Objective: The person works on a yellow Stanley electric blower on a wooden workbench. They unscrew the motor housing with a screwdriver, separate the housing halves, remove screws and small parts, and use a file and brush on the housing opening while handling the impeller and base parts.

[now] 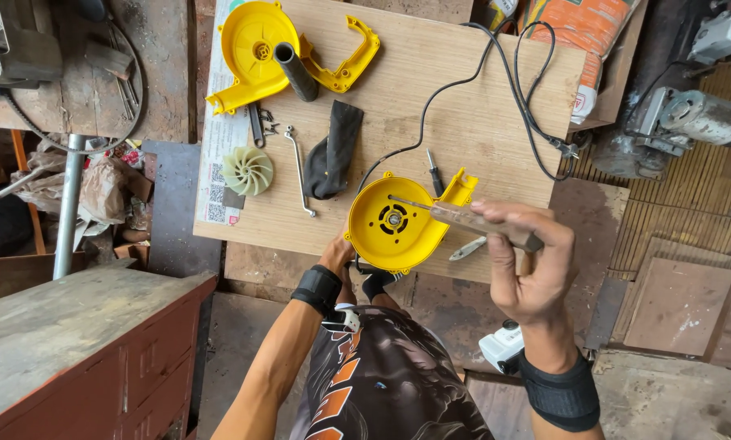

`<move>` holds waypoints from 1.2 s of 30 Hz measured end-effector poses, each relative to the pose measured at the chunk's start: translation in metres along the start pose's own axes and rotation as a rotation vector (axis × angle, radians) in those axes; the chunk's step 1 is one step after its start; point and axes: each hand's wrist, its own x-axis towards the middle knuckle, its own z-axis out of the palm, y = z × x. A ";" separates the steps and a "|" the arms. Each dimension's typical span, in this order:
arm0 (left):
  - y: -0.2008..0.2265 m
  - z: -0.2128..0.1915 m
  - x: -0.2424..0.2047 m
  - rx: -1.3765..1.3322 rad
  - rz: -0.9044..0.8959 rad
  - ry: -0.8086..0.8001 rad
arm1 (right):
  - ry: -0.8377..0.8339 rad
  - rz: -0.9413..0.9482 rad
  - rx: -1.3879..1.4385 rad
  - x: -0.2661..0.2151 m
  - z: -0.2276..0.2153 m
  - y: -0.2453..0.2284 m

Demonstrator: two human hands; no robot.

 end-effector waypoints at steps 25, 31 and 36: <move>0.008 -0.028 0.004 -0.599 -0.187 -0.073 | -0.640 0.055 -0.409 0.062 -0.003 -0.059; 0.012 -0.029 0.016 -0.734 -0.236 -0.099 | -0.517 -0.052 -0.344 0.068 0.007 -0.064; 0.018 -0.021 0.043 -0.842 -0.281 -0.140 | -0.527 0.045 -0.442 0.072 0.008 -0.064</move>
